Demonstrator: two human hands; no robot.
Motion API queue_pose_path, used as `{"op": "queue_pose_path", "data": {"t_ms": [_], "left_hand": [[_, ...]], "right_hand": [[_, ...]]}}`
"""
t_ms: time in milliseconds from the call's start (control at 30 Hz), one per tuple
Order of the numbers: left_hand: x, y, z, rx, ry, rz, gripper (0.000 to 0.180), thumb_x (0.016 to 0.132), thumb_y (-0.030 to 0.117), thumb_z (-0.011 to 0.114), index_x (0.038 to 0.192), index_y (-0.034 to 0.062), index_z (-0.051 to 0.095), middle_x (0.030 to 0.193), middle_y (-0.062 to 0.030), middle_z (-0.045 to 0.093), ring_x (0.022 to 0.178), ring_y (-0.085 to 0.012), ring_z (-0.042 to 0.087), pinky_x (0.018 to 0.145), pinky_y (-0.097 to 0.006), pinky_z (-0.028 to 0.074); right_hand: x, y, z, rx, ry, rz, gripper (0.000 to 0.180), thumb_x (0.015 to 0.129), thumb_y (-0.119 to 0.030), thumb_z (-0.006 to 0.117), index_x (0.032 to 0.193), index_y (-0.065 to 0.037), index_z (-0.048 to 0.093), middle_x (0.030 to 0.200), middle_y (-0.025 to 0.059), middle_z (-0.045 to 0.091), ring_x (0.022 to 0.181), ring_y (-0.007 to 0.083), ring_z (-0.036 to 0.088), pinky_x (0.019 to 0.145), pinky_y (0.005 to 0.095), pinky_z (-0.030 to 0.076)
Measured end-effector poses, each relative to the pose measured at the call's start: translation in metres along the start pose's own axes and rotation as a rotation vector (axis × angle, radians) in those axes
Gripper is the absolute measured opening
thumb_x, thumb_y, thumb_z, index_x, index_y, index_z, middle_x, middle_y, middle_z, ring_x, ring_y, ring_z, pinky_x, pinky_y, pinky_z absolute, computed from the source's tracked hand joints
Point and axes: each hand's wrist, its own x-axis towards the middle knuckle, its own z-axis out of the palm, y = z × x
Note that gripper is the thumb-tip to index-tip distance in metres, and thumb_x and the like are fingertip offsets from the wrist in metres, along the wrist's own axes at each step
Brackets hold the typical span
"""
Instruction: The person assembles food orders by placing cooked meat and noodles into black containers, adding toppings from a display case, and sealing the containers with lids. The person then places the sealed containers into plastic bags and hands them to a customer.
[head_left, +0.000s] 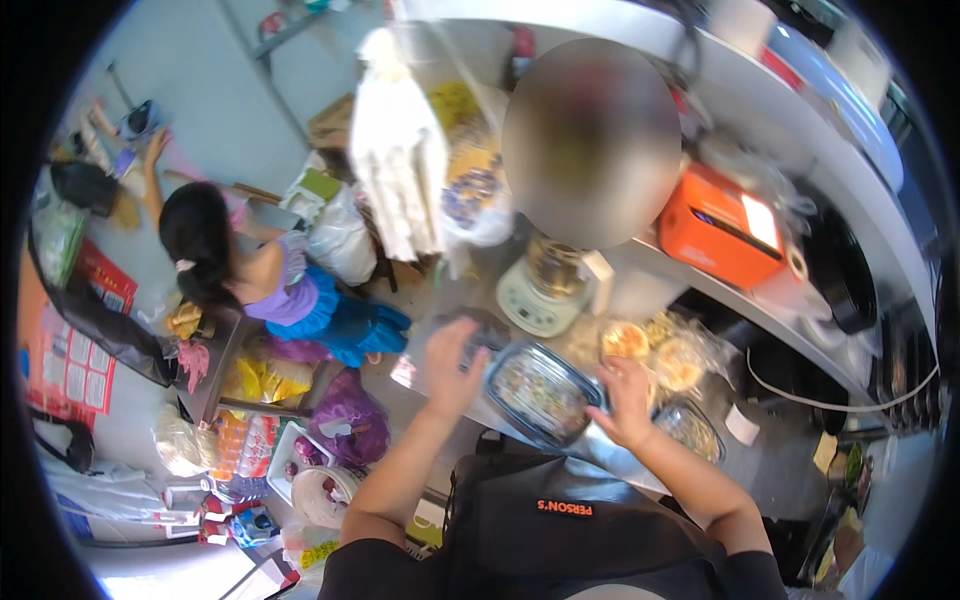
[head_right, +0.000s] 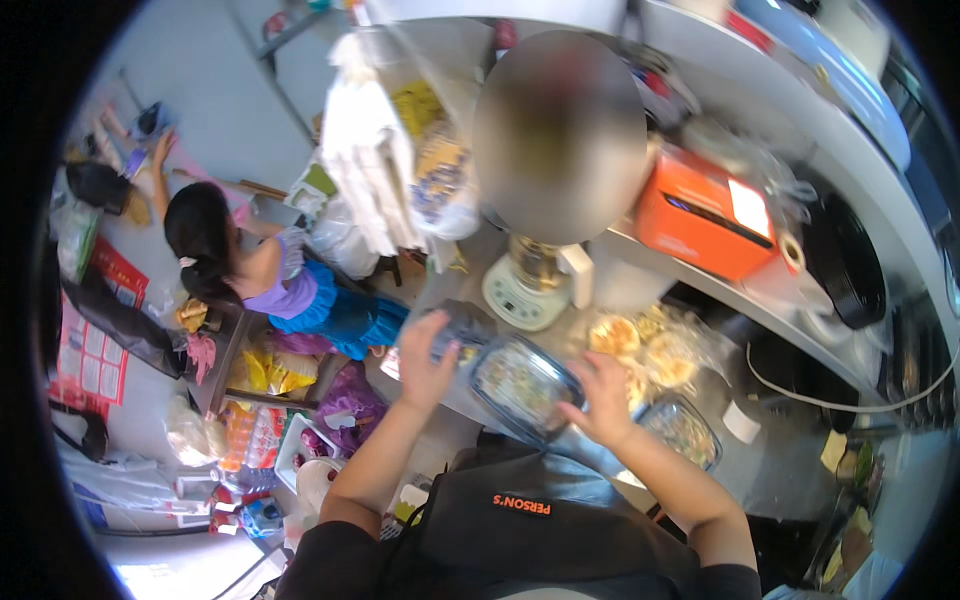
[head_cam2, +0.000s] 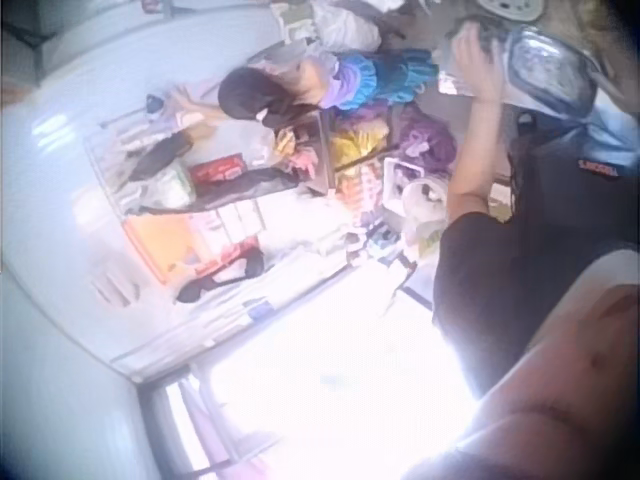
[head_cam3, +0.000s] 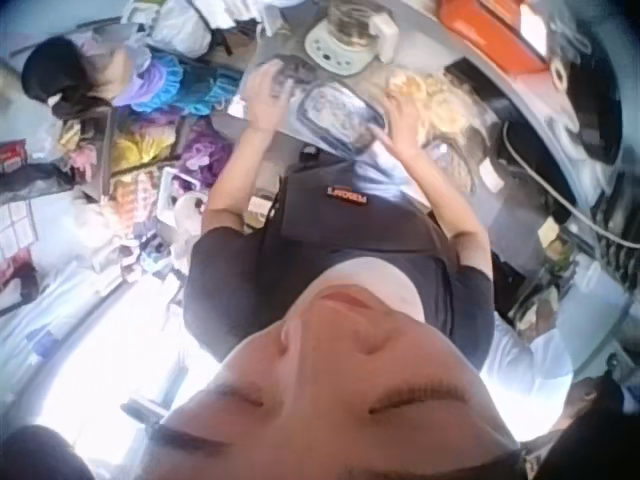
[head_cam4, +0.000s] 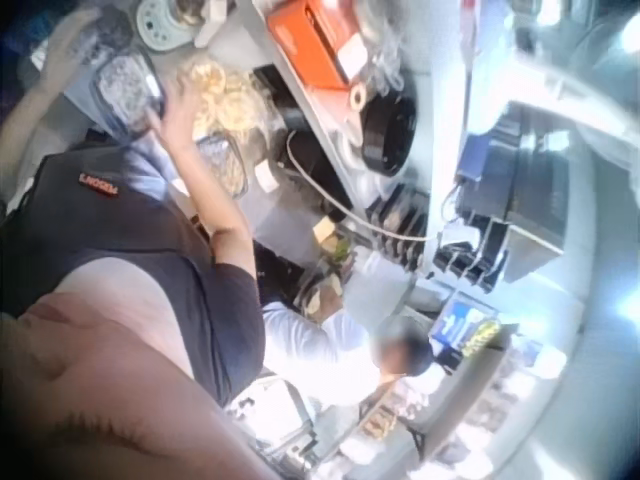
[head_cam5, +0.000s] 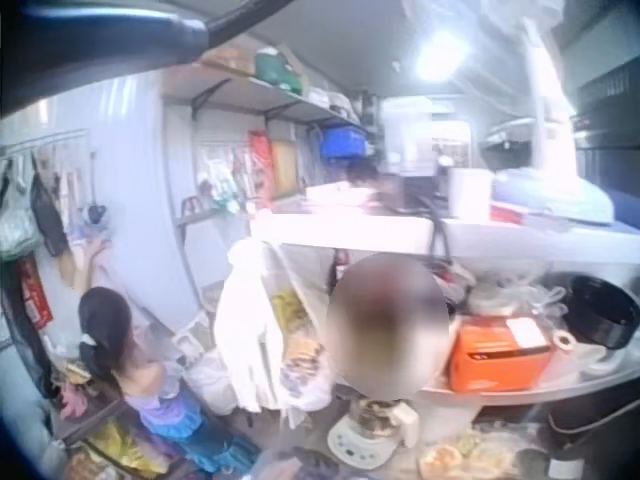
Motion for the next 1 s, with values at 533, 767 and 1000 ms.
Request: {"op": "queue_pose_path", "data": {"t_ms": [533, 767, 1000], "left_hand": [[0.168, -0.125, -0.076, 0.003, 0.141, -0.046, 0.021, 0.073, 0.019, 0.069, 0.074, 0.0011, 0.059, 0.072, -0.0178, 0.059, 0.070, -0.0353, 0.058, 0.060, -0.041, 0.045], [0.147, -0.102, -0.091, -0.091, 0.296, 0.098, 0.046, 0.077, 0.035, 0.060, 0.101, -0.0026, 0.048, 0.089, -0.0205, 0.054, 0.082, -0.0376, 0.055, 0.072, -0.042, 0.042], [0.024, 0.036, -0.042, -0.820, -0.653, 0.166, 0.069, 0.090, 0.048, 0.046, 0.127, -0.0091, 0.035, 0.107, -0.0263, 0.052, 0.096, -0.0344, 0.055, 0.083, -0.042, 0.042]], "right_hand": [[0.174, -0.042, 0.215, -0.248, -0.658, 0.313, 0.033, 0.079, -0.010, 0.054, 0.111, -0.006, 0.049, 0.102, 0.0196, 0.060, 0.092, 0.0339, 0.061, 0.075, 0.0423, 0.050], [0.127, -0.083, 0.103, -0.012, -0.380, 0.264, 0.054, 0.073, -0.029, 0.069, 0.118, -0.008, 0.047, 0.105, 0.0147, 0.053, 0.095, 0.0339, 0.056, 0.079, 0.0421, 0.047], [0.094, -0.111, 0.051, 0.196, 0.231, -0.049, 0.082, 0.068, -0.029, 0.071, 0.135, -0.001, 0.034, 0.125, 0.0246, 0.046, 0.113, 0.0421, 0.047, 0.097, 0.0447, 0.038]]}}
